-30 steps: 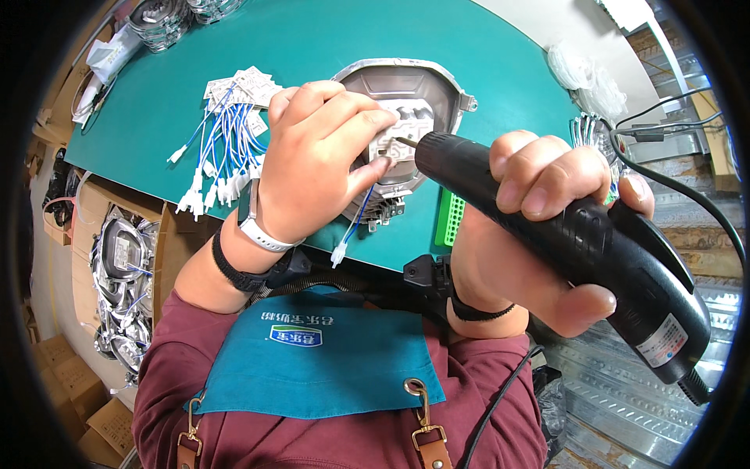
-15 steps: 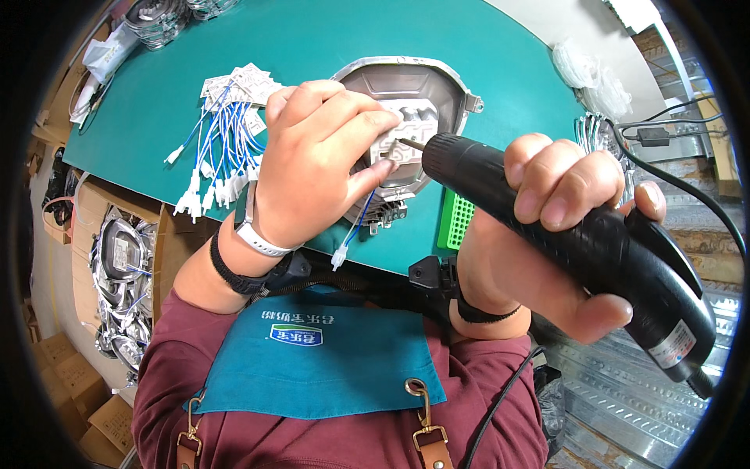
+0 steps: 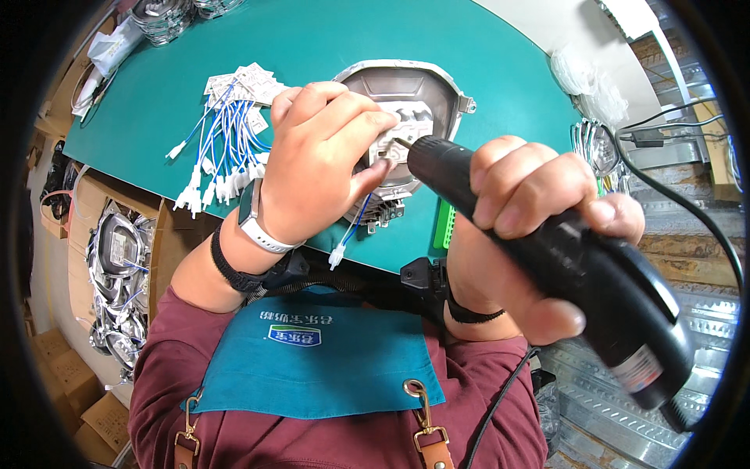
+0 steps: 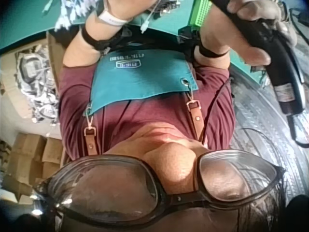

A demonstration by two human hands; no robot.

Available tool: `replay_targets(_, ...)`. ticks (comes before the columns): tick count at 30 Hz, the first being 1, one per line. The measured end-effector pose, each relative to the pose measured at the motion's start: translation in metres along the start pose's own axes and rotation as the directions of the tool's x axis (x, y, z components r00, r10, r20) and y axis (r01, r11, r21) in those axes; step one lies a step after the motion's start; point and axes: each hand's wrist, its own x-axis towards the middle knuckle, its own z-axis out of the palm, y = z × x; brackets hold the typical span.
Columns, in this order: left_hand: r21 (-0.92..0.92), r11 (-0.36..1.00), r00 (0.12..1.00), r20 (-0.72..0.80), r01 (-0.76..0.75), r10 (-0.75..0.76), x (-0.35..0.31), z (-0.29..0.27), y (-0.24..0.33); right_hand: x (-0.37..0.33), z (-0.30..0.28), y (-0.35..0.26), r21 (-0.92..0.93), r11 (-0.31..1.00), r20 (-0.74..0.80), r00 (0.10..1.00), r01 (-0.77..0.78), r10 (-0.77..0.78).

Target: Assembling the internal components of an electronic device, possibly a LED light or similar product.

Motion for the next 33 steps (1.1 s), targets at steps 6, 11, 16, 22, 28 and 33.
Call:
replay_targets(6, 0.007, 1.000, 1.000, 0.008, -0.006, 0.006, 0.002, -0.002, 0.001, 0.000, 0.000, -0.001, 0.001, 0.999, 0.114, 0.992, 0.049, -0.049)
replay_targets(11, 0.021, 1.000, 1.000, 0.018, 0.001, -0.001, 0.002, -0.003, 0.002, -0.004, 0.002, 0.003, 0.086, 0.988, 0.029, 0.991, 0.129, -0.132)
replay_targets(16, 0.010, 1.000, 1.000, 0.020, -0.007, 0.007, 0.004, -0.002, 0.001, -0.008, -0.002, 0.004, 0.112, 0.980, 0.051, 0.984, 0.166, -0.172)
replay_targets(22, 0.043, 0.999, 1.000, 0.008, -0.027, 0.026, 0.005, -0.001, 0.001, -0.005, -0.004, 0.002, 0.049, 0.991, 0.125, 0.983, 0.126, -0.131)
replay_targets(28, 0.057, 0.997, 0.998, 0.000, -0.056, 0.056, 0.003, 0.006, 0.000, -0.014, -0.009, 0.007, 0.131, 0.964, 0.013, 0.972, 0.230, -0.233)
replay_targets(33, 0.063, 0.995, 0.997, -0.001, -0.075, 0.075, 0.002, 0.005, 0.001, -0.012, -0.008, 0.009, 0.170, 0.955, -0.040, 0.970, 0.243, -0.240)
